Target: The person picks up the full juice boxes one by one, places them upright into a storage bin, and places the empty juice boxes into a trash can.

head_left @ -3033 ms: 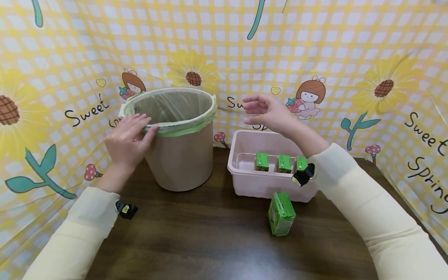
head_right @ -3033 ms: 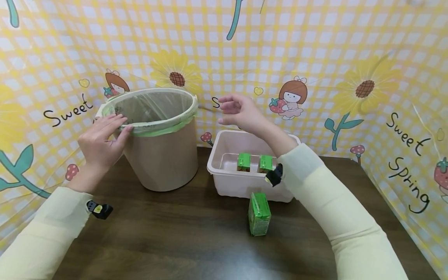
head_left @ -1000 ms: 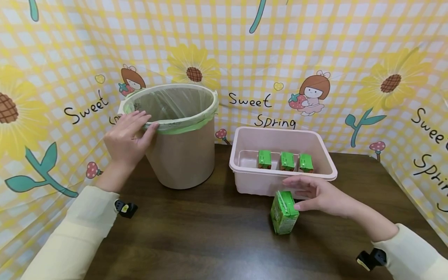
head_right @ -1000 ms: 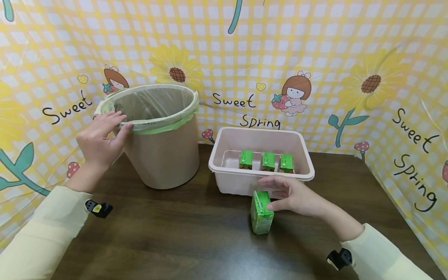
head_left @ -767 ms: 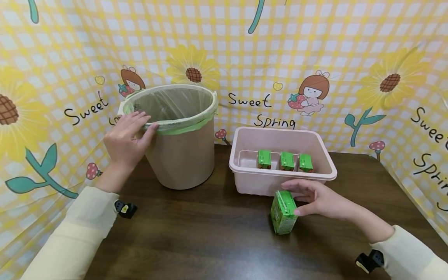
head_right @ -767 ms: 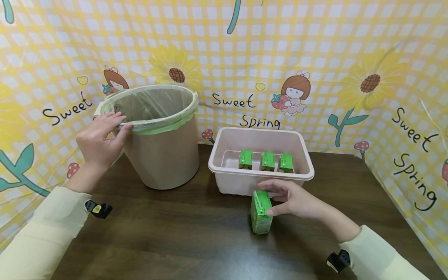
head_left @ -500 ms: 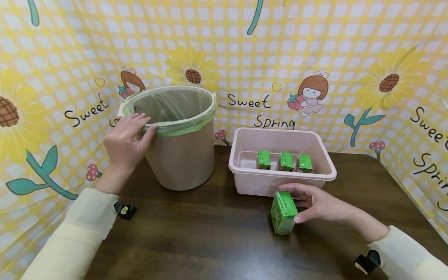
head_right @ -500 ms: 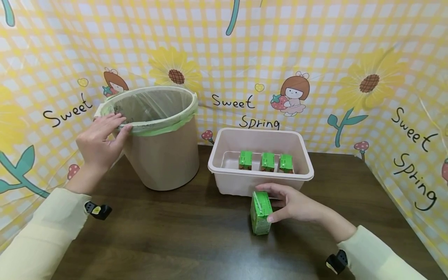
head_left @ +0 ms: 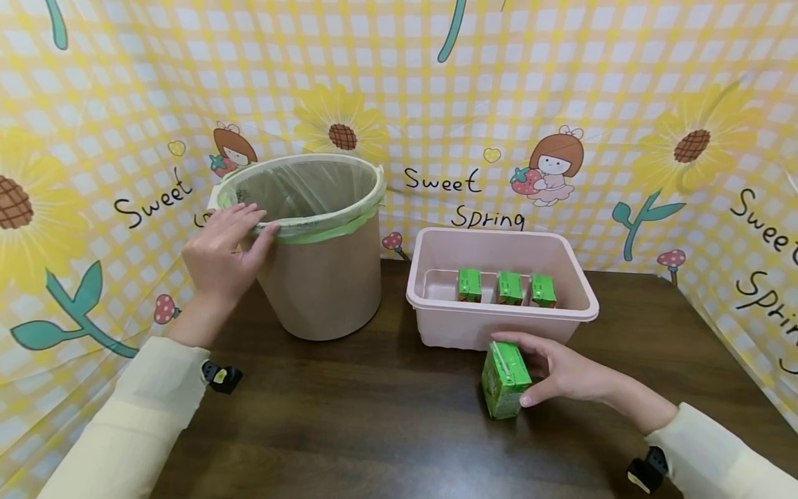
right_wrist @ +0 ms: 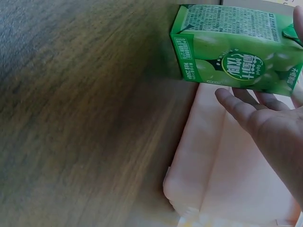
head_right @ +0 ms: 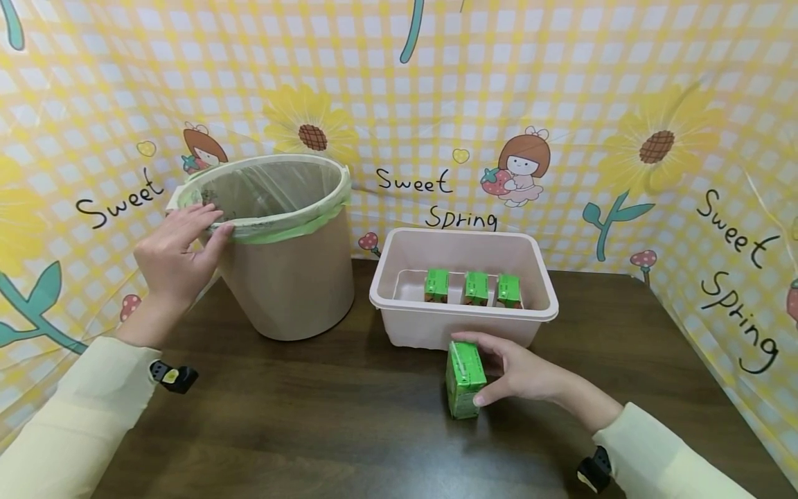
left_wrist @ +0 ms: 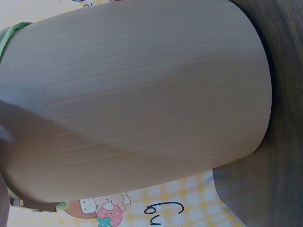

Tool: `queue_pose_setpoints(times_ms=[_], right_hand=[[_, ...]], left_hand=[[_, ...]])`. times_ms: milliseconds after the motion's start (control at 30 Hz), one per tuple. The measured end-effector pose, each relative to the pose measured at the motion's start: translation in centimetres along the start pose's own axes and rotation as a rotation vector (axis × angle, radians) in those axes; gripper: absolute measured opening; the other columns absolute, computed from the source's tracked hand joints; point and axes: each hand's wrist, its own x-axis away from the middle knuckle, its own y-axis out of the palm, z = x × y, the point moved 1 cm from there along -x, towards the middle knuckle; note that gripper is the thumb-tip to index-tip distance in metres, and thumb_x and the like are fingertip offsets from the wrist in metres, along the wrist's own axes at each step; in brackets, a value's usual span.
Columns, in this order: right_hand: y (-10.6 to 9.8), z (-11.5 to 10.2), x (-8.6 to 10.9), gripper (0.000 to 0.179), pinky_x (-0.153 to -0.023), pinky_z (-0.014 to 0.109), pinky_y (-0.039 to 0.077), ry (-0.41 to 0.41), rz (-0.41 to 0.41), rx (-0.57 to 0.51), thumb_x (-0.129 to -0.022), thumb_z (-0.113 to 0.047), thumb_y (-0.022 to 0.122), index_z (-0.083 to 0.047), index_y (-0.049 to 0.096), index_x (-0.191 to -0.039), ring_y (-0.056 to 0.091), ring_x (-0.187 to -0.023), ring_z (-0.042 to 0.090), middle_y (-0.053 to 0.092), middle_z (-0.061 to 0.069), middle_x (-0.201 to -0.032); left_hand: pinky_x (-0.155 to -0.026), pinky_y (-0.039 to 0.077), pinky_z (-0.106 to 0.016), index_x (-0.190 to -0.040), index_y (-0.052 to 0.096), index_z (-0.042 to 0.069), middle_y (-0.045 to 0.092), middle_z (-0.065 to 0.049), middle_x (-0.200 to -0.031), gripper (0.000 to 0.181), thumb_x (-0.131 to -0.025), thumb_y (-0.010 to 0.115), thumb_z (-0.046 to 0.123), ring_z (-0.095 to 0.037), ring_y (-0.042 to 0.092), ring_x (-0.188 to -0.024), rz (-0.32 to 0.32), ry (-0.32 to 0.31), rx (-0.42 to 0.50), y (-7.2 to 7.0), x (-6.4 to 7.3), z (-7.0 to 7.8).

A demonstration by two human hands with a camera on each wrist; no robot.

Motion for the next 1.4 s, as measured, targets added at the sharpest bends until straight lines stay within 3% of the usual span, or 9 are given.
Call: queue_pose_setpoints(times_ms=[500,900,1167,1400], right_hand=[[0.4,0.4,-0.2,0.081,-0.090,0.034,0.049,0.039,0.037,-0.008,-0.082,0.003,0.074,0.004,0.026,-0.148,0.055,-0.111,0.028,0.043,0.028,-0.133],[0.6,0.0,-0.4,0.079,-0.090,0.037,0.050,0.034,0.032,0.000,-0.081,0.002,0.075,0.005,0.029,-0.146,0.056,-0.110,0.029,0.046,0.026,-0.129],[0.9,-1.3,-0.7,0.078,-0.090,0.036,0.049,0.030,0.021,0.022,-0.082,0.001,0.074,0.004,0.030,-0.146,0.056,-0.110,0.032,0.045,0.026,-0.129],[1.4,-3.3,-1.0,0.075,-0.092,0.038,0.048,0.039,-0.031,0.011,-0.084,0.001,0.073,-0.006,0.034,-0.147,0.053,-0.112,0.037,0.046,0.024,-0.130]], left_hand=[[-0.086,0.051,-0.050,-0.097,0.078,0.008,0.073,-0.007,-0.101,0.047,-0.090,0.062,0.051,-0.028,0.069,-0.096,-0.018,0.007,-0.008,-0.2,-0.1,0.2],[-0.088,0.051,-0.048,-0.098,0.078,0.007,0.073,-0.008,-0.102,0.045,-0.091,0.062,0.049,-0.027,0.069,-0.098,-0.033,0.014,-0.023,-0.4,-0.1,0.1],[-0.087,0.050,-0.051,-0.096,0.079,0.008,0.073,-0.008,-0.101,0.047,-0.090,0.062,0.051,-0.029,0.069,-0.096,-0.008,0.007,0.000,-0.2,-0.2,0.2],[-0.088,0.050,-0.051,-0.097,0.078,0.007,0.073,-0.010,-0.101,0.048,-0.090,0.061,0.051,-0.030,0.069,-0.096,-0.010,0.017,0.000,-0.3,-0.2,0.1]])
